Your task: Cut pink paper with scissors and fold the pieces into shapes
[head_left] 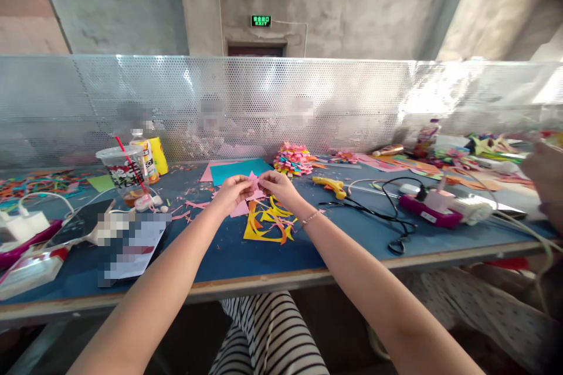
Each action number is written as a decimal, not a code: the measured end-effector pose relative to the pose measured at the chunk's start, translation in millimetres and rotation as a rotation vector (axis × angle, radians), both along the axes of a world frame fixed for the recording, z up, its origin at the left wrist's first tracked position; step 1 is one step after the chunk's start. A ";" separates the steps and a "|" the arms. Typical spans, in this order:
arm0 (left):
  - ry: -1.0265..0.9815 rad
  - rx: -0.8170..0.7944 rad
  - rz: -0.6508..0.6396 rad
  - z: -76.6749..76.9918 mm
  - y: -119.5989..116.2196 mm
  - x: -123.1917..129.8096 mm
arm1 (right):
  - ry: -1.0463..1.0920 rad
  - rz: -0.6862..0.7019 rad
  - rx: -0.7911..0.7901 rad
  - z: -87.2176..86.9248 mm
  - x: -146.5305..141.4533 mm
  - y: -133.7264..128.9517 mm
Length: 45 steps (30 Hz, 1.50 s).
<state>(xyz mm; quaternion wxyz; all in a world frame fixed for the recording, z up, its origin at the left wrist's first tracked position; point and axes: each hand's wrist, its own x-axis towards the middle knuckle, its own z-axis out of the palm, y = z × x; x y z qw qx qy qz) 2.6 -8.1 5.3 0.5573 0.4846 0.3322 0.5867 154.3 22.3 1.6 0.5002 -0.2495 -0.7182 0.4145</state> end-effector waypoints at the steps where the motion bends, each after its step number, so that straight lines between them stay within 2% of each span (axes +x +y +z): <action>1: -0.003 0.001 -0.004 -0.1 0.0 0.3 | 0.007 0.005 -0.006 -0.1 -0.1 0.1; 8: 0.004 0.004 -0.009 0.9 -1.5 1.0 | 0.025 0.031 -0.033 0.3 -0.5 -1.5; 15: 0.160 0.087 0.095 4.3 -5.4 4.3 | -0.009 0.017 -0.058 0.2 -0.3 -0.6; 20: 0.210 0.134 0.082 1.9 -2.5 4.5 | -0.043 0.009 -0.006 0.4 0.5 -0.4; 27: 0.178 0.083 0.013 -2.6 -0.4 3.7 | -0.101 -0.030 0.184 0.0 1.3 -1.1; 37: 0.151 0.032 0.015 1.7 -3.1 2.9 | -0.103 0.037 0.201 3.3 1.6 -4.8; 45: 0.070 -0.008 -0.026 -0.8 -2.1 4.3 | -0.132 -0.062 0.240 2.4 1.8 -5.3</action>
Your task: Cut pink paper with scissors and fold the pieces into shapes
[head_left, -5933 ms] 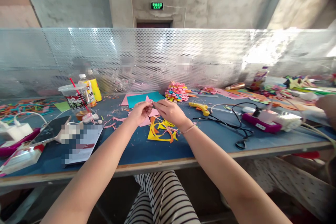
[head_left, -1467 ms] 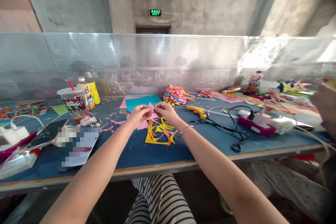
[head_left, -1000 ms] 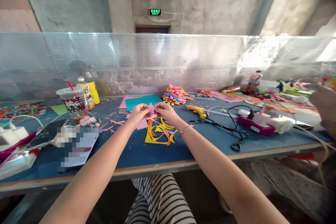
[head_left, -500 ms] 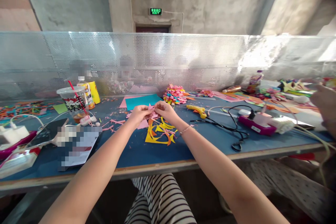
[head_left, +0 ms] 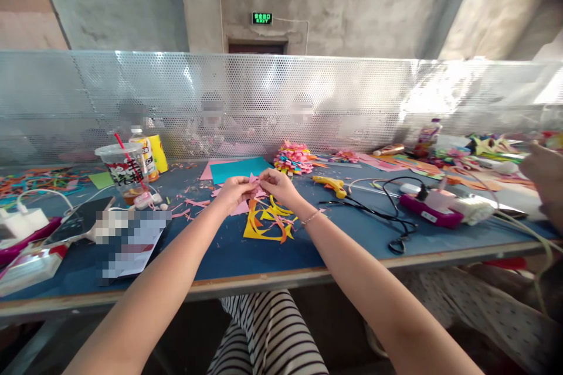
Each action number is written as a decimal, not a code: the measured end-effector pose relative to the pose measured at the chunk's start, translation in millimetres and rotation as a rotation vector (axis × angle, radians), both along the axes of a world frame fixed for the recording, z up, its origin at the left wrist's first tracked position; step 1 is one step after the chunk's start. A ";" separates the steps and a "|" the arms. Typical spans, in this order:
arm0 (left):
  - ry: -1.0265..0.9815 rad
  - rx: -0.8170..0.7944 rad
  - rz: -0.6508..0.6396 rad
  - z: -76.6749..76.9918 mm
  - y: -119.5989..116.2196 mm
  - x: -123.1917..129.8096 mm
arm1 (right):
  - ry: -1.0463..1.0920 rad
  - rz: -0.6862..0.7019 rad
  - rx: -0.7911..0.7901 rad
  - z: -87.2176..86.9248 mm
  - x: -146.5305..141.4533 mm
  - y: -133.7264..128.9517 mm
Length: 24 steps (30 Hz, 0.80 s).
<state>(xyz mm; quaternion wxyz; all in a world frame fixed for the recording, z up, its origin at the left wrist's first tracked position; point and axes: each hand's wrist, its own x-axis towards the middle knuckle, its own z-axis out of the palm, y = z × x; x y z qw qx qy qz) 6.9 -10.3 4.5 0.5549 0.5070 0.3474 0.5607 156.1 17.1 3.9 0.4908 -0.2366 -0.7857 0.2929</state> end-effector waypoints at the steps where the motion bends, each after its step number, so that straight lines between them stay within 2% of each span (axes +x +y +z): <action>1: -0.005 0.000 -0.001 -0.2 0.1 0.0 | -0.009 -0.009 0.018 0.5 0.1 -1.0; 11: -0.058 -0.005 -0.022 -0.2 -0.8 -0.4 | -0.082 -0.137 0.254 6.8 1.5 -10.6; 24: -0.152 -0.054 -0.046 -0.1 1.7 -2.2 | -0.126 -0.179 0.371 8.7 3.6 -10.9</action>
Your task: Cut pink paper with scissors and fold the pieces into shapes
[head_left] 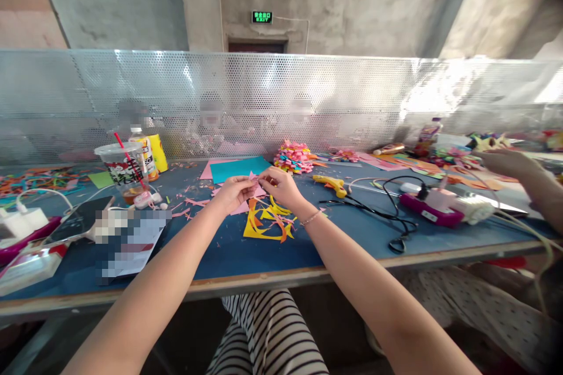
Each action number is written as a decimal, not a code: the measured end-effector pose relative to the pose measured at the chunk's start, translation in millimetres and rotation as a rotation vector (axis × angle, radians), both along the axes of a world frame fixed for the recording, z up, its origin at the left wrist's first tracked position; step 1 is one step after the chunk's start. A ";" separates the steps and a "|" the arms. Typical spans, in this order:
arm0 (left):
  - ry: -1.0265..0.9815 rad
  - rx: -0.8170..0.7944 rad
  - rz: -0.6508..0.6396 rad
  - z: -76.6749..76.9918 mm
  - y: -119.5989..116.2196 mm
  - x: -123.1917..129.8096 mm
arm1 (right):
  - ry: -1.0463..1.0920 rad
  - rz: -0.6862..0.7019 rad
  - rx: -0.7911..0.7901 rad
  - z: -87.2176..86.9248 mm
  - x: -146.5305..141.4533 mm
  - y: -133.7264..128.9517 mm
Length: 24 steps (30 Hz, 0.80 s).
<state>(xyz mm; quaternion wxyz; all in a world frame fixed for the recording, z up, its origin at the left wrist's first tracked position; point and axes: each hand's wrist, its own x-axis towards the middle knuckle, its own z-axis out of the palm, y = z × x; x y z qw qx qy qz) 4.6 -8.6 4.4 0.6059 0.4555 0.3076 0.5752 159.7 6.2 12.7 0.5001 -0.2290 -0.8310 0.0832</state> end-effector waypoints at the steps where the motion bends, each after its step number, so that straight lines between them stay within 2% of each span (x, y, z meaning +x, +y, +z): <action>1: -0.009 -0.003 -0.003 0.4 -0.2 0.2 | -0.009 -0.001 0.013 0.4 0.3 -0.3; 10: -0.104 -0.015 -0.003 7.2 -4.1 0.7 | -0.101 0.016 0.163 1.1 2.2 -6.7; 24: -0.160 -0.076 -0.002 10.3 -4.6 -0.5 | -0.438 -0.161 0.451 2.5 15.2 -1.7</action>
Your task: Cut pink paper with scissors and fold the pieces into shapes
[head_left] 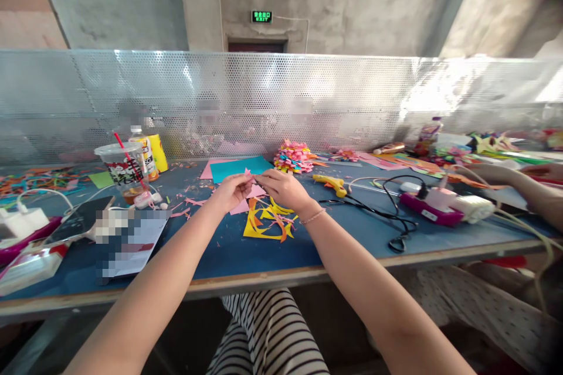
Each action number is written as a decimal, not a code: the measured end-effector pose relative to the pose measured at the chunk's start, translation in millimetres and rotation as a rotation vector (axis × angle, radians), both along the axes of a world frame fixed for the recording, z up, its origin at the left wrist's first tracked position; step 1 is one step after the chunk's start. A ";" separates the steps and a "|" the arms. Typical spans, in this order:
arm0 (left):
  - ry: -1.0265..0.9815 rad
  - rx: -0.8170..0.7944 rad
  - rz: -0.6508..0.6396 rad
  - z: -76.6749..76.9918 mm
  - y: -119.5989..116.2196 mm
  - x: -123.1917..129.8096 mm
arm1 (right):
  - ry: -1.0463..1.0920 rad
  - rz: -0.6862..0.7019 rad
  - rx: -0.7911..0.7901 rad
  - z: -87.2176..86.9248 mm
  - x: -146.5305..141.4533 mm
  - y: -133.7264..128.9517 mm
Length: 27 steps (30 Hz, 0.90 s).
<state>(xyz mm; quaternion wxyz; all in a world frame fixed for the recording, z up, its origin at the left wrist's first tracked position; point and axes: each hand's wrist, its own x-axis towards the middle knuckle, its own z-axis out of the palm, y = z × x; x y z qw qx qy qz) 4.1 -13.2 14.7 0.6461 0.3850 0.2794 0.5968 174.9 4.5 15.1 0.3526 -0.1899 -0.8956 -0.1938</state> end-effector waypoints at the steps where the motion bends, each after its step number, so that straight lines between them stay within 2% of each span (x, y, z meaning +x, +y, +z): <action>1: 0.003 -0.003 -0.004 0.0 -0.1 0.0 | -0.019 -0.017 0.025 0.5 1.2 0.3; 12: -0.020 0.009 -0.046 -0.2 0.4 -0.6 | -0.087 -0.085 0.148 1.7 4.6 -0.7; 17: 0.017 0.018 -0.047 -0.1 0.2 -1.1 | -0.089 -0.098 0.116 1.9 4.6 -3.2; 19: 0.021 0.035 -0.055 -0.1 -0.3 -1.1 | 0.008 -0.047 0.034 0.9 1.4 -2.9; 23: 0.077 0.076 -0.019 -0.6 -1.1 -0.5 | 0.376 0.082 -0.233 -3.0 -9.7 1.3; 27: 0.165 0.111 0.021 -3.6 0.5 -0.3 | 0.473 0.139 -0.534 -8.4 -18.1 5.8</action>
